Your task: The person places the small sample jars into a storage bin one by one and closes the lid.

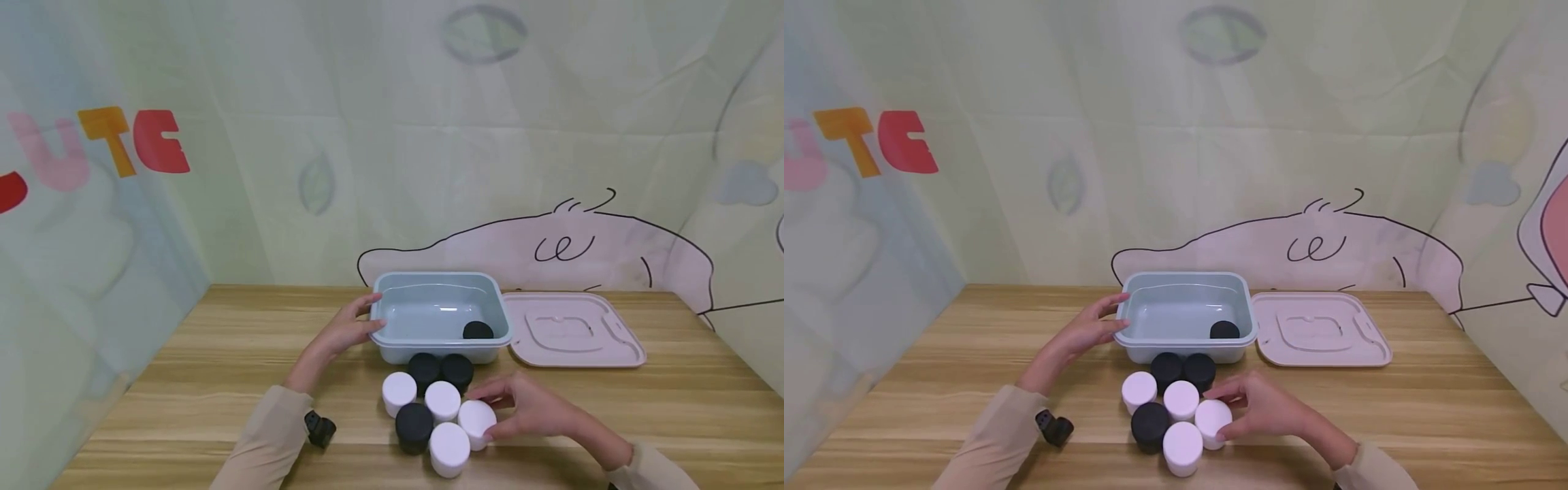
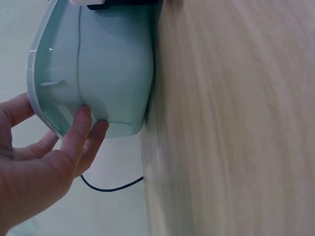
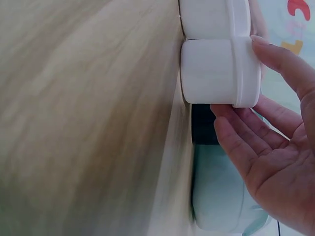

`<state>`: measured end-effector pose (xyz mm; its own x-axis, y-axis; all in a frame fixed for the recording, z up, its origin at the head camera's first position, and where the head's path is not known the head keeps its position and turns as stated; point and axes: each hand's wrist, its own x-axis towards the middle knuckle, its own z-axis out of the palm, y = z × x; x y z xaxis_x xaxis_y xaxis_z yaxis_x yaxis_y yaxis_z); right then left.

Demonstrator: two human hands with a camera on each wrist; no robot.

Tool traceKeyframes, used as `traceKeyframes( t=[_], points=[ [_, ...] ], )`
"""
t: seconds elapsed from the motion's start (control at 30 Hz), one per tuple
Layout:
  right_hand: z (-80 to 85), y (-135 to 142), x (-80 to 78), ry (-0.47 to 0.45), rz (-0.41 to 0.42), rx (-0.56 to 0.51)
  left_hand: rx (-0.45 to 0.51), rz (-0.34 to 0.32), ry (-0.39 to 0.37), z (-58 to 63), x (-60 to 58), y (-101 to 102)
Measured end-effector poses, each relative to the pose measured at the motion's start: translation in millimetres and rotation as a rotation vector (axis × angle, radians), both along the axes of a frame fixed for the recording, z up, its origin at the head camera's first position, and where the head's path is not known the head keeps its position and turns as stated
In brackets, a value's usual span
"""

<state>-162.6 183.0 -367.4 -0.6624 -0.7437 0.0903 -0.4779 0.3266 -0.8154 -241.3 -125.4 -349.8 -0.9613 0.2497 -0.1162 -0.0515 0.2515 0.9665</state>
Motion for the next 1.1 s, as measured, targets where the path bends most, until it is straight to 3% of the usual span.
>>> traceKeyframes(
  t=[0.27,0.47,0.8,1.1],
  points=[
    [-1.2,1.5,-0.7,0.055,0.007,-0.059,0.002,-0.003,0.004,0.1,-0.5,0.2],
    [10.3,9.7,-2.4,0.04,0.012,-0.117,0.012,-0.011,0.009,-0.3,-0.1,-0.2],
    [41.7,21.1,-12.7,0.129,-0.093,-0.102,-0.002,-0.002,0.011,-0.4,0.2,-0.6],
    [63.2,19.8,-32.5,0.156,-0.259,-0.085,0.001,0.004,0.01,-1.0,0.5,-0.8]
  ],
)
